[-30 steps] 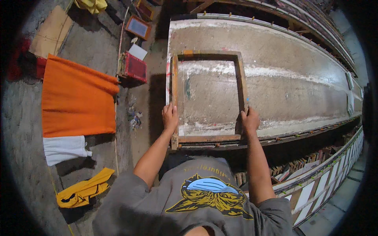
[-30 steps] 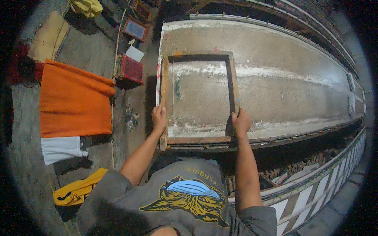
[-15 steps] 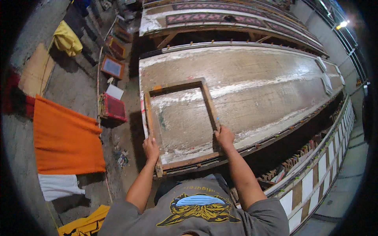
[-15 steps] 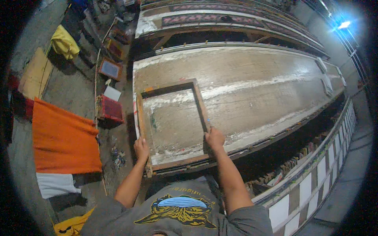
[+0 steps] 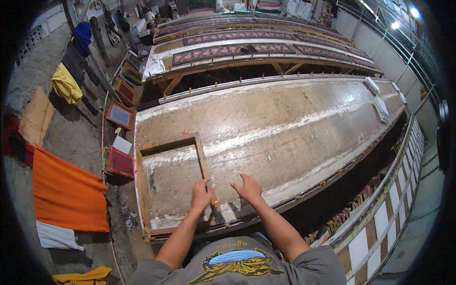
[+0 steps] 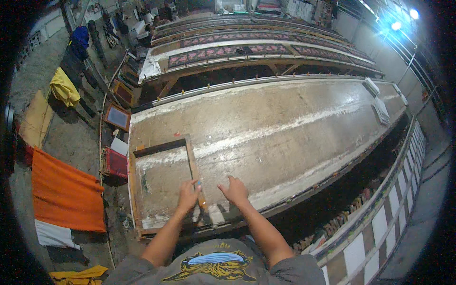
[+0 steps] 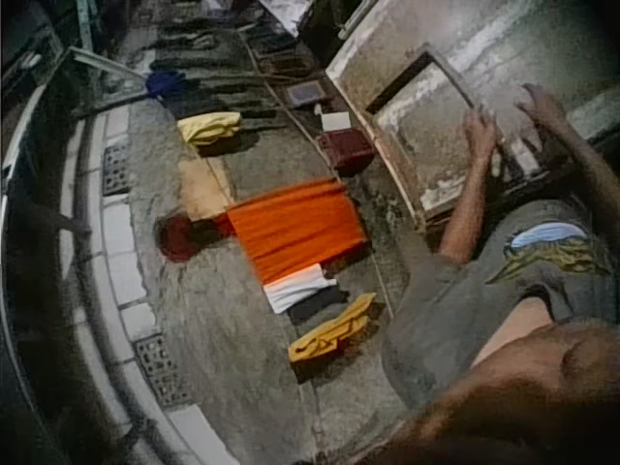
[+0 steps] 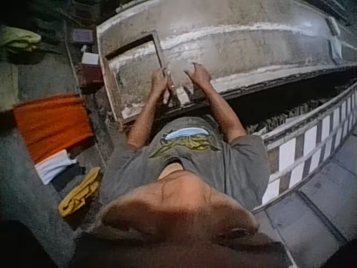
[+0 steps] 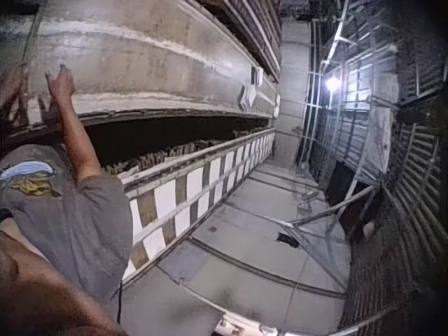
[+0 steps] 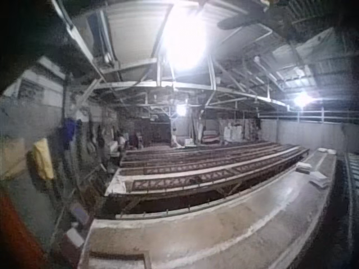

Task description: The person repeatedly picks up white rectangular tiles and places them into a wooden frame on a workbench, then removes them and repeats the cycle. The person handles the tiles one at a time, aligning them within the frame before taking them out again.

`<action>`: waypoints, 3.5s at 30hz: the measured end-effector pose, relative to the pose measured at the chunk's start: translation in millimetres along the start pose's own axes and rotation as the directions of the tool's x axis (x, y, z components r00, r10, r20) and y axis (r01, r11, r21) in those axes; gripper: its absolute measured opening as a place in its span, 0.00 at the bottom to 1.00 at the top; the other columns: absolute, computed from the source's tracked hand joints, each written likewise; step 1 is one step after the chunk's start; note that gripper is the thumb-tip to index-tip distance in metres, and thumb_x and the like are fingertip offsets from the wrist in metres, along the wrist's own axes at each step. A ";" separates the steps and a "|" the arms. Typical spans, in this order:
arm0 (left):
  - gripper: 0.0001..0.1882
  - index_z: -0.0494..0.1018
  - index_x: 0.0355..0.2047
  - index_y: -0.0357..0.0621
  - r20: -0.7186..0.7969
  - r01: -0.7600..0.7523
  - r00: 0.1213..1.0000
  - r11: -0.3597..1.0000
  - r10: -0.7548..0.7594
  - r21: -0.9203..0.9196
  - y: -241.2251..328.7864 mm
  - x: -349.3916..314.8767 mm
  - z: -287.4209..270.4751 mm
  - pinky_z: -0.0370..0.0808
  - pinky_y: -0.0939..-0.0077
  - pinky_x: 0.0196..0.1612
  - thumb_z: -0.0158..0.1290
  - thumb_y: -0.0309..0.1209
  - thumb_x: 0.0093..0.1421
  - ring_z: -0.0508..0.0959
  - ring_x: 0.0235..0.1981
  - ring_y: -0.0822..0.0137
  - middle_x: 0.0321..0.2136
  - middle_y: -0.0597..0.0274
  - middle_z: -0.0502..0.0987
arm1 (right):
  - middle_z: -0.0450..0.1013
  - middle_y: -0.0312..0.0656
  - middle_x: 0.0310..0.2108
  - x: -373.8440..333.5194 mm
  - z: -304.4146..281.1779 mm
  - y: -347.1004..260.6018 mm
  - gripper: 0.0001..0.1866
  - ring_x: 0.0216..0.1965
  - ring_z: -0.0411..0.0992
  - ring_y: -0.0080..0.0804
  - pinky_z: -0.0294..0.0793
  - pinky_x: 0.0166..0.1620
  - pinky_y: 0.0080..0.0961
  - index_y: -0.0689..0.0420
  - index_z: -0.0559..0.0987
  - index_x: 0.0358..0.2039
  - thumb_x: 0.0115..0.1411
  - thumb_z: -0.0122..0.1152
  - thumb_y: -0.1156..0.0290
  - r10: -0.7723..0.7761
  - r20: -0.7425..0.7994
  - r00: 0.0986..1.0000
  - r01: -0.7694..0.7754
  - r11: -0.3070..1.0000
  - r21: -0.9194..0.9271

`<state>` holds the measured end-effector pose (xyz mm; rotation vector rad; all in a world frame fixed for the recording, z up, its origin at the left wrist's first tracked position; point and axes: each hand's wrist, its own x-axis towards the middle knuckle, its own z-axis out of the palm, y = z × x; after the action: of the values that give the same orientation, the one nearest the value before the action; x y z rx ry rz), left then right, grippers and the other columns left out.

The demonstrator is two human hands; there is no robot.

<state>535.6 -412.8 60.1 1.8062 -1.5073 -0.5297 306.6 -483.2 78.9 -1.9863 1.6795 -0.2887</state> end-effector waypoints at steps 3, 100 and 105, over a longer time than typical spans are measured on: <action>0.24 0.76 0.54 0.40 0.078 0.012 0.997 0.990 -0.001 -0.139 44.5 9.3 59.0 0.72 0.56 0.57 0.59 0.43 0.64 0.76 0.51 0.45 0.49 0.42 0.77 | 0.73 0.54 0.55 7.6 -34.3 31.9 0.41 0.55 0.74 0.54 0.75 0.54 0.49 0.55 0.72 0.62 0.60 0.60 0.36 -0.013 -0.013 1.000 0.013 0.999 0.035; 0.26 0.74 0.55 0.37 0.402 0.239 0.914 0.869 -0.050 -0.434 877.3 275.2 1046.5 0.76 0.66 0.48 0.50 0.48 0.71 0.82 0.43 0.61 0.43 0.51 0.82 | 0.77 0.52 0.48 276.3 -716.3 1061.8 0.31 0.48 0.77 0.56 0.77 0.48 0.52 0.51 0.76 0.56 0.60 0.63 0.43 0.091 -0.208 0.974 -0.077 0.994 0.074; 0.24 0.75 0.54 0.37 0.491 0.204 0.867 0.833 0.090 -0.514 919.5 293.5 1077.1 0.76 0.67 0.47 0.50 0.46 0.72 0.81 0.41 0.63 0.41 0.52 0.82 | 0.78 0.54 0.48 270.7 -753.5 1095.0 0.32 0.49 0.76 0.56 0.77 0.48 0.51 0.52 0.77 0.55 0.59 0.65 0.44 0.154 -0.285 0.946 -0.115 0.982 0.147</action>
<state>-770.6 -1033.8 66.1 1.3013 -1.4075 -1.4015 -931.0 -1037.5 108.5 -1.7914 1.9171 -0.6553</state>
